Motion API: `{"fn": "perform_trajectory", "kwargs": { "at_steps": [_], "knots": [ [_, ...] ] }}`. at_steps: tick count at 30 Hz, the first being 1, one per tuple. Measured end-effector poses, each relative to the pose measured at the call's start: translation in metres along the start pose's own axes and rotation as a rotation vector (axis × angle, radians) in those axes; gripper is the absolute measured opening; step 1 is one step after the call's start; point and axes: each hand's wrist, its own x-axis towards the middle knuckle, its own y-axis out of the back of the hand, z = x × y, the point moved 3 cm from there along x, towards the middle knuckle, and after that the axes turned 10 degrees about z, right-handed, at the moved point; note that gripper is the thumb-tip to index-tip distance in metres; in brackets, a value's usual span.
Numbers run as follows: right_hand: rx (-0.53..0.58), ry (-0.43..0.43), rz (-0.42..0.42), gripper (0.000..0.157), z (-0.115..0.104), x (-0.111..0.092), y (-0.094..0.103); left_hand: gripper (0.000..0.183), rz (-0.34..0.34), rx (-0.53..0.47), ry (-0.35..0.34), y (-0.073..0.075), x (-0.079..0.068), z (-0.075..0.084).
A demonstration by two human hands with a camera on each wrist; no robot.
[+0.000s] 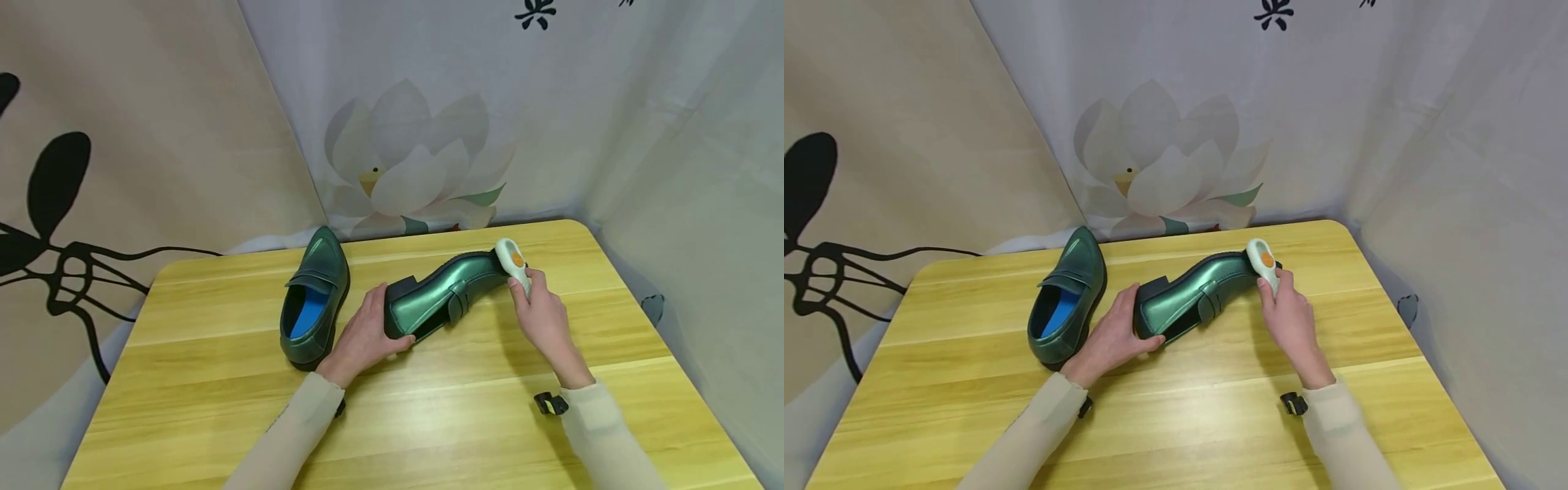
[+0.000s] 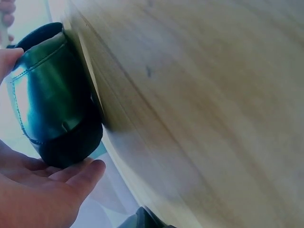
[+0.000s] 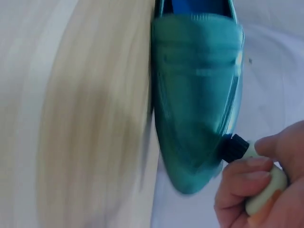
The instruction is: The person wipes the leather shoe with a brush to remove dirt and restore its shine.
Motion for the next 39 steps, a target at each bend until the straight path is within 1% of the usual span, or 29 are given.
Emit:
{"fn": "perform_trajectory", "kwargs": {
  "at_steps": [3, 6, 11, 18, 21, 23, 25, 28, 30, 32, 35, 37, 39],
  "knots": [
    [0.014, -0.081, -0.053, 0.068, 0.015, 0.002, 0.010, 0.114, 0.004, 0.001, -0.001, 0.001, 0.000, 0.001],
    [0.020, -0.144, -0.111, 0.072, 0.026, 0.003, 0.019, 0.114, 0.006, -0.001, -0.001, 0.001, -0.001, 0.001],
    [0.031, -0.199, -0.187, 0.074, 0.041, 0.004, 0.024, 0.114, 0.008, -0.002, 0.000, 0.000, -0.001, 0.000],
    [0.056, -0.250, -0.227, 0.077, 0.055, 0.005, 0.022, 0.113, 0.036, -0.005, -0.024, -0.001, -0.001, -0.001],
    [0.073, -0.253, -0.211, 0.079, 0.055, 0.003, 0.021, 0.113, 0.039, -0.012, -0.027, -0.001, -0.001, -0.001],
    [0.077, -0.230, -0.176, 0.079, 0.050, 0.002, 0.019, 0.113, 0.039, -0.018, -0.027, -0.001, 0.000, -0.001],
    [0.073, -0.186, -0.131, 0.078, 0.042, 0.000, 0.015, 0.113, 0.037, -0.021, -0.024, -0.001, 0.000, -0.001],
    [0.054, -0.085, -0.062, 0.070, 0.023, -0.006, 0.005, 0.113, 0.029, -0.025, -0.017, 0.000, 0.001, -0.002],
    [0.036, -0.006, -0.034, 0.063, 0.009, -0.010, -0.004, 0.113, 0.024, -0.026, -0.012, 0.001, 0.002, -0.002],
    [0.016, 0.079, -0.025, 0.056, -0.004, -0.015, -0.012, 0.113, 0.020, -0.032, -0.009, 0.003, 0.003, -0.001],
    [0.002, 0.189, -0.043, 0.050, -0.021, -0.020, -0.021, 0.111, 0.015, -0.042, 0.006, 0.005, 0.005, 0.000],
    [-0.006, 0.232, -0.045, 0.047, -0.027, -0.022, -0.023, 0.111, 0.008, -0.055, 0.023, 0.007, 0.006, 0.001],
    [-0.014, 0.243, -0.032, 0.046, -0.028, -0.022, -0.023, 0.110, -0.001, -0.068, 0.045, 0.008, 0.007, 0.002]
  ]
}}
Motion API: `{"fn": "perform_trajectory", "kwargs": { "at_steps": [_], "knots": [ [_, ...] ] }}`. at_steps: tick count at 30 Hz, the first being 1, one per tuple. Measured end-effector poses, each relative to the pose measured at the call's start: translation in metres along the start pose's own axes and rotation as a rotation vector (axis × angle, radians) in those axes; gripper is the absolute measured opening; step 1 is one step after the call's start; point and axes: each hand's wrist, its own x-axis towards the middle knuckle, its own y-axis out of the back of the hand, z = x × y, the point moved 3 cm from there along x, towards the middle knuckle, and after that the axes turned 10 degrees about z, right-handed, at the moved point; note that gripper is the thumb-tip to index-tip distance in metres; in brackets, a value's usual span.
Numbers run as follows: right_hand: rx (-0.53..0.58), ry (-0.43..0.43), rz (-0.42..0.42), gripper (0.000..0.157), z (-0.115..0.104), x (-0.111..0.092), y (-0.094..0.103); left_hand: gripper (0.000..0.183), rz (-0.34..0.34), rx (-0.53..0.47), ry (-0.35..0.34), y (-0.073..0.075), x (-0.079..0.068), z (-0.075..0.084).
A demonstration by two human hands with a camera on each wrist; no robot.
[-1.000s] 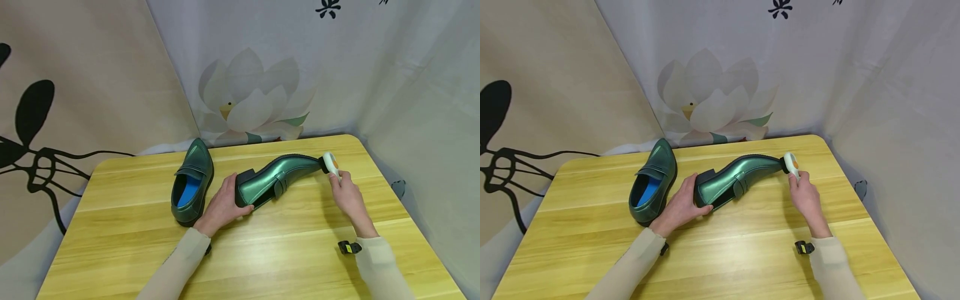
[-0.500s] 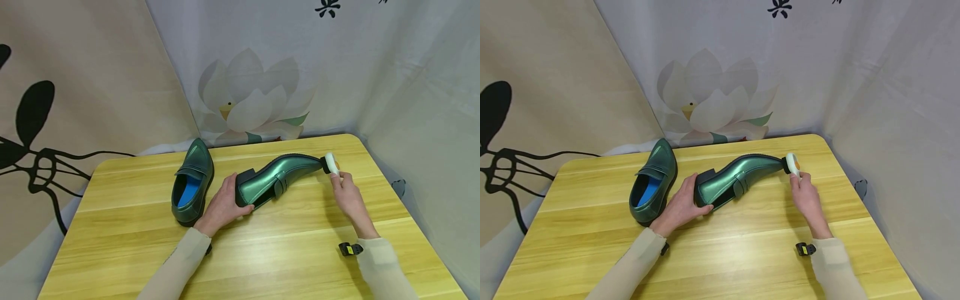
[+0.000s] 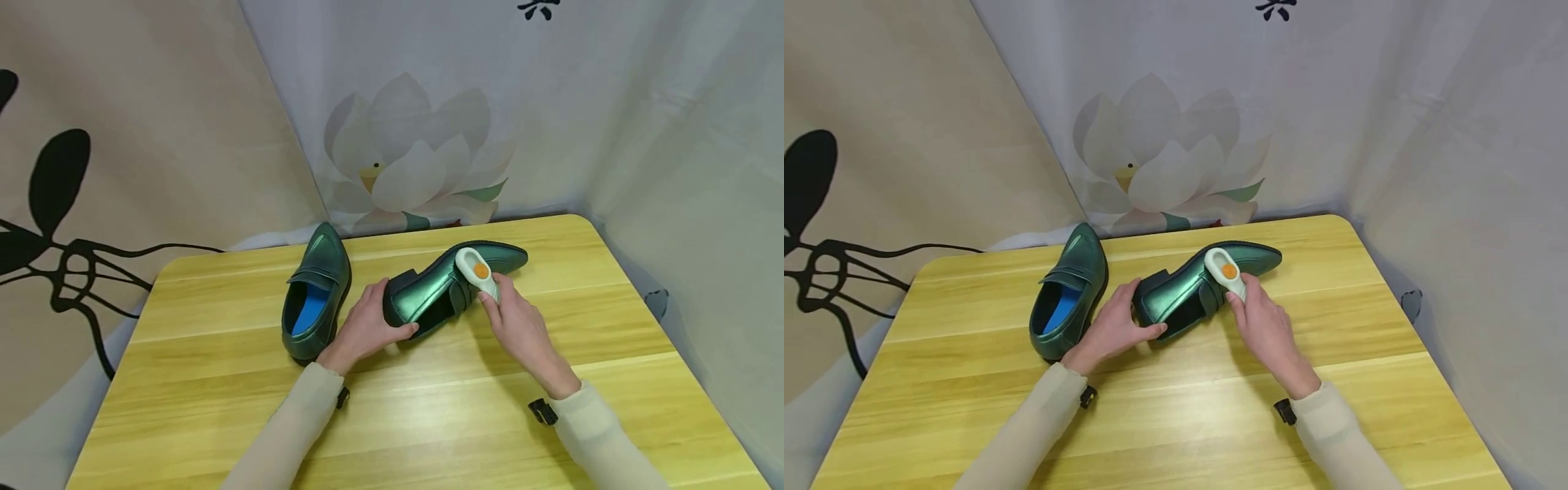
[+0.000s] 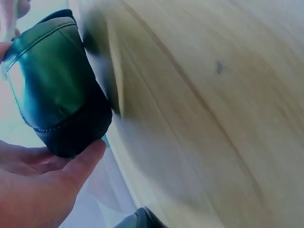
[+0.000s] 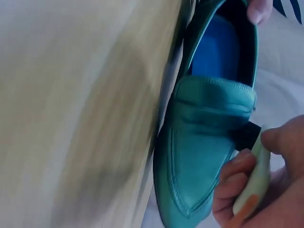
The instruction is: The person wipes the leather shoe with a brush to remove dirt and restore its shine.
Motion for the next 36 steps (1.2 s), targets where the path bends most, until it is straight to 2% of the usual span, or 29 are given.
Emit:
{"fn": "perform_trajectory", "kwargs": {
  "at_steps": [3, 7, 11, 14, 17, 23, 25, 28, 32, 36],
  "knots": [
    [-0.029, -0.025, 0.031, 0.046, 0.010, 0.006, 0.004, 0.110, -0.009, -0.022, 0.027, 0.001, 0.001, 0.002],
    [-0.050, -0.111, 0.038, 0.052, 0.033, 0.017, 0.012, 0.109, -0.011, -0.035, 0.054, 0.001, 0.001, 0.003],
    [-0.046, -0.217, 0.032, 0.060, 0.054, 0.026, 0.021, 0.108, -0.010, -0.039, 0.056, 0.001, 0.000, 0.005],
    [-0.039, -0.260, 0.021, 0.063, 0.060, 0.027, 0.025, 0.108, -0.010, -0.036, 0.053, 0.000, -0.001, 0.006],
    [-0.032, -0.236, 0.020, 0.061, 0.055, 0.025, 0.020, 0.107, -0.009, -0.033, 0.056, 0.000, -0.001, 0.006],
    [-0.045, -0.043, 0.046, 0.049, 0.030, 0.016, 0.002, 0.105, -0.003, -0.019, 0.055, -0.003, -0.001, 0.008],
    [-0.055, -0.019, 0.045, 0.049, 0.027, 0.016, 0.002, 0.104, 0.000, -0.017, 0.057, -0.004, -0.001, 0.008],
    [-0.064, -0.054, 0.052, 0.050, 0.034, 0.020, 0.007, 0.103, 0.005, -0.018, 0.059, -0.004, 0.000, 0.009],
    [-0.070, -0.165, 0.064, 0.054, 0.053, 0.024, 0.016, 0.104, 0.002, -0.024, 0.064, -0.004, 0.000, 0.009],
    [-0.046, -0.233, 0.036, 0.056, 0.068, 0.029, 0.022, 0.105, 0.001, -0.029, 0.083, -0.003, -0.001, 0.007]
  ]
}}
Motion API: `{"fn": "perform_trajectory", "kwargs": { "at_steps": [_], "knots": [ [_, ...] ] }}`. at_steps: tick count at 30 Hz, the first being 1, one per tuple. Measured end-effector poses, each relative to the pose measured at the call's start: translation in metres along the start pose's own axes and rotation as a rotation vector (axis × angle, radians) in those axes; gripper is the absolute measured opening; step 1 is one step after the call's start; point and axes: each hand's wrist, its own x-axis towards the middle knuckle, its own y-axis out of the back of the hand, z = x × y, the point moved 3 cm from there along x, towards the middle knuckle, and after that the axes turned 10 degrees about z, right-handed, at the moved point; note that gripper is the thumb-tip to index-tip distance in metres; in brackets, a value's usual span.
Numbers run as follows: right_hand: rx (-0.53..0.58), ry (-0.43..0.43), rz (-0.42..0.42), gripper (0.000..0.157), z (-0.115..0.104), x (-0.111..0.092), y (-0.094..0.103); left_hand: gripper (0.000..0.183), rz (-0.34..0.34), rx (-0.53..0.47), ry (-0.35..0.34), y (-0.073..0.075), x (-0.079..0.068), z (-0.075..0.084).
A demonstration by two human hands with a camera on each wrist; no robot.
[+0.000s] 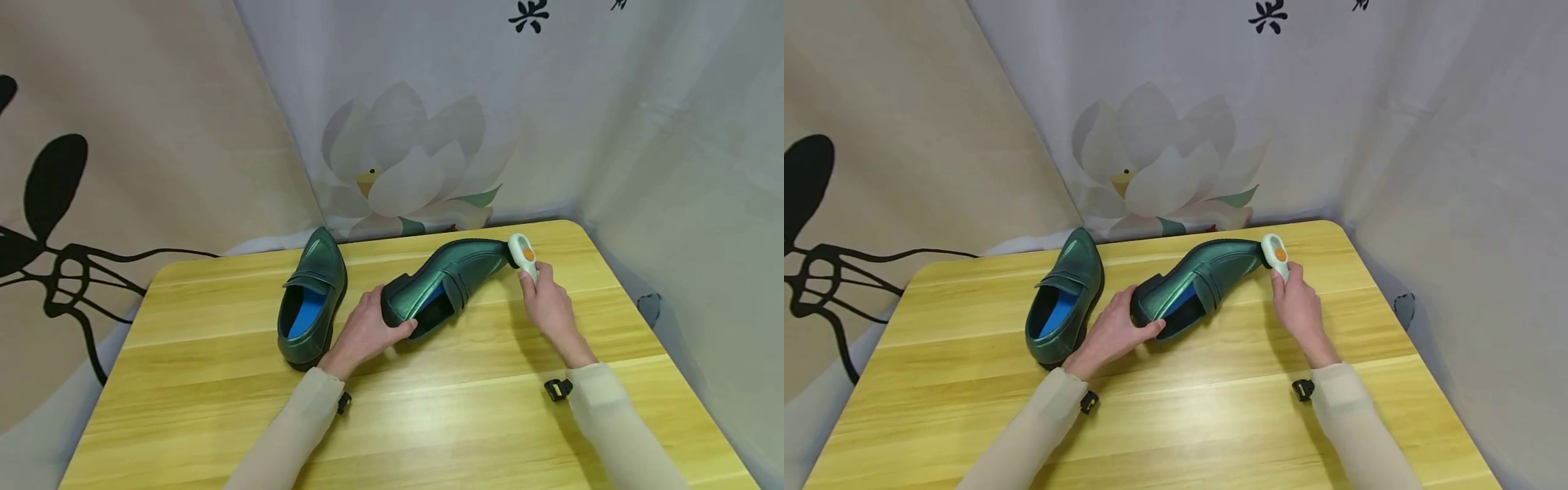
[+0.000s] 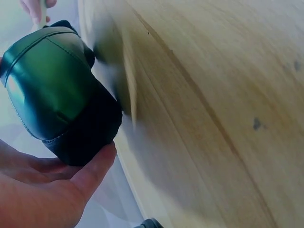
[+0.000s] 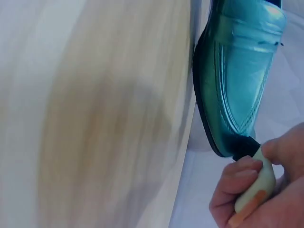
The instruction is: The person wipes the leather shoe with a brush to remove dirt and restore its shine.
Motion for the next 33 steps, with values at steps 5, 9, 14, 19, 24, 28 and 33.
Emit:
{"fn": "perform_trajectory", "kwargs": {
  "at_steps": [5, 9, 14, 19, 24, 28, 33],
  "knots": [
    [0.056, -0.091, -0.089, 0.064, 0.010, 0.007, 0.003, 0.105, 0.003, 0.000, -0.009, -0.001, -0.001, -0.001],
    [0.142, -0.198, -0.182, 0.073, 0.018, 0.010, 0.002, 0.105, 0.005, -0.002, -0.014, -0.001, -0.001, -0.001],
    [0.347, -0.303, -0.279, 0.067, 0.024, 0.013, -0.002, 0.105, 0.005, -0.004, -0.002, 0.000, -0.001, -0.001],
    [0.432, -0.334, -0.285, 0.062, 0.023, 0.015, -0.003, 0.098, -0.021, -0.003, -0.008, 0.004, 0.002, 0.000],
    [0.267, -0.193, -0.202, 0.074, 0.011, 0.014, -0.004, 0.087, -0.053, -0.028, 0.017, 0.010, 0.007, -0.003],
    [0.133, -0.037, -0.116, 0.068, -0.005, 0.012, -0.007, 0.089, -0.100, -0.046, 0.075, 0.013, 0.008, -0.004],
    [0.075, 0.100, -0.100, 0.059, -0.032, 0.000, -0.016, 0.094, -0.166, -0.084, 0.164, 0.012, 0.008, -0.005]
  ]
}}
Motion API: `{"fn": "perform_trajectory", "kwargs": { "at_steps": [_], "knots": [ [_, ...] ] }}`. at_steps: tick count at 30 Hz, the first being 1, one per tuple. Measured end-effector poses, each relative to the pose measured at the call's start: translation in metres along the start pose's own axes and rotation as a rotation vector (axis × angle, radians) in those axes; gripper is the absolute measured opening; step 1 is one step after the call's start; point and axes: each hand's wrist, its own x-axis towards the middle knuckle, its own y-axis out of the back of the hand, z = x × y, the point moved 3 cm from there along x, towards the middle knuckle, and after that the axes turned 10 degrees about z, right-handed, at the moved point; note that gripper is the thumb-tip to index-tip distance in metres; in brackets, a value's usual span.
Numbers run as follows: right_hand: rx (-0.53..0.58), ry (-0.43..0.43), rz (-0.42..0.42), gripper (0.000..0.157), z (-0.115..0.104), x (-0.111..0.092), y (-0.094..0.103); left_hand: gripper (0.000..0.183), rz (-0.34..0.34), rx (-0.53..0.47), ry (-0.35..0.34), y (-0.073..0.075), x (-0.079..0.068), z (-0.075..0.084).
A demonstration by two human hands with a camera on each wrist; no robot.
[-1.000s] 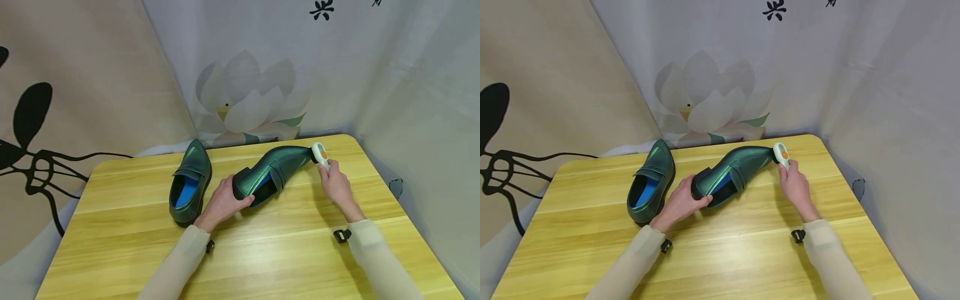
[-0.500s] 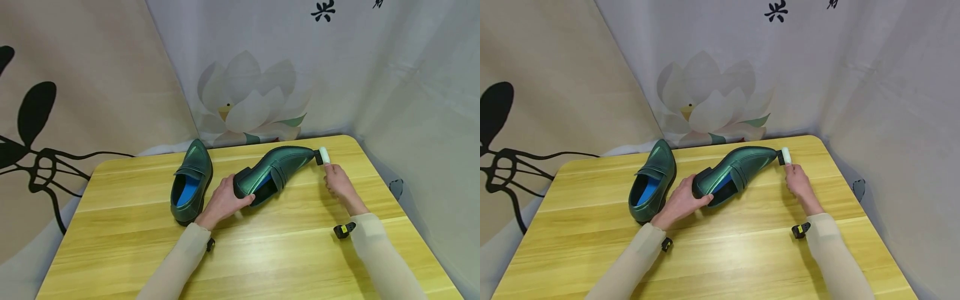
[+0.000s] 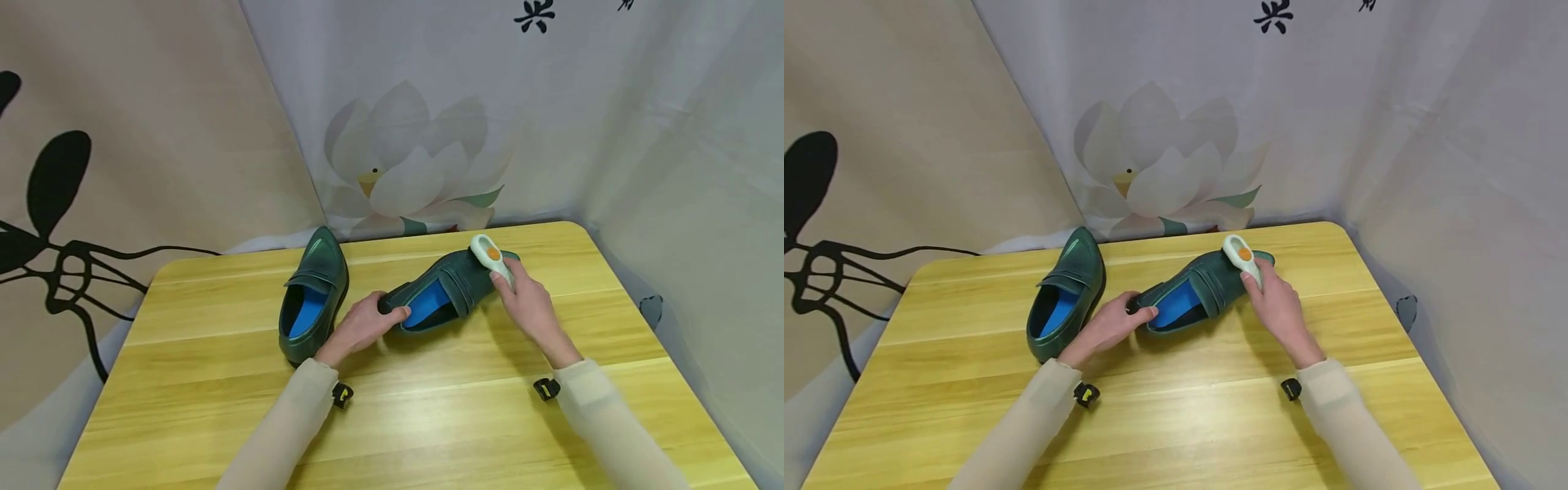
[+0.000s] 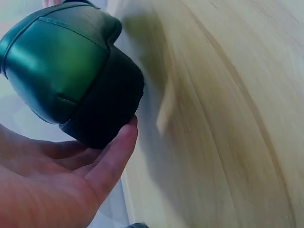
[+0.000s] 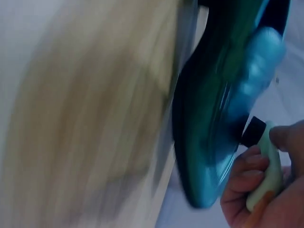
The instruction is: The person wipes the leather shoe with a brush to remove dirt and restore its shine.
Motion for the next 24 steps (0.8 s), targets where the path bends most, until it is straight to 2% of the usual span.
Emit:
{"fn": "perform_trajectory", "kwargs": {
  "at_steps": [5, 9, 13, 18, 24],
  "knots": [
    [-0.024, 0.082, 0.001, 0.053, -0.017, -0.012, -0.005, 0.095, -0.029, -0.024, 0.026, 0.001, 0.001, 0.000],
    [-0.092, 0.083, 0.053, 0.051, -0.011, -0.014, 0.000, 0.095, -0.043, -0.038, 0.022, 0.002, 0.002, 0.000],
    [-0.152, 0.035, 0.074, 0.054, 0.004, -0.011, 0.009, 0.093, -0.047, -0.047, 0.003, 0.002, 0.003, -0.001],
    [-0.190, -0.064, 0.066, 0.059, 0.025, -0.006, 0.022, 0.090, -0.063, -0.075, -0.010, 0.003, 0.005, -0.002],
    [-0.195, -0.116, 0.036, 0.061, 0.040, -0.005, 0.027, 0.092, -0.102, -0.131, 0.049, 0.003, 0.006, -0.003]
  ]
}}
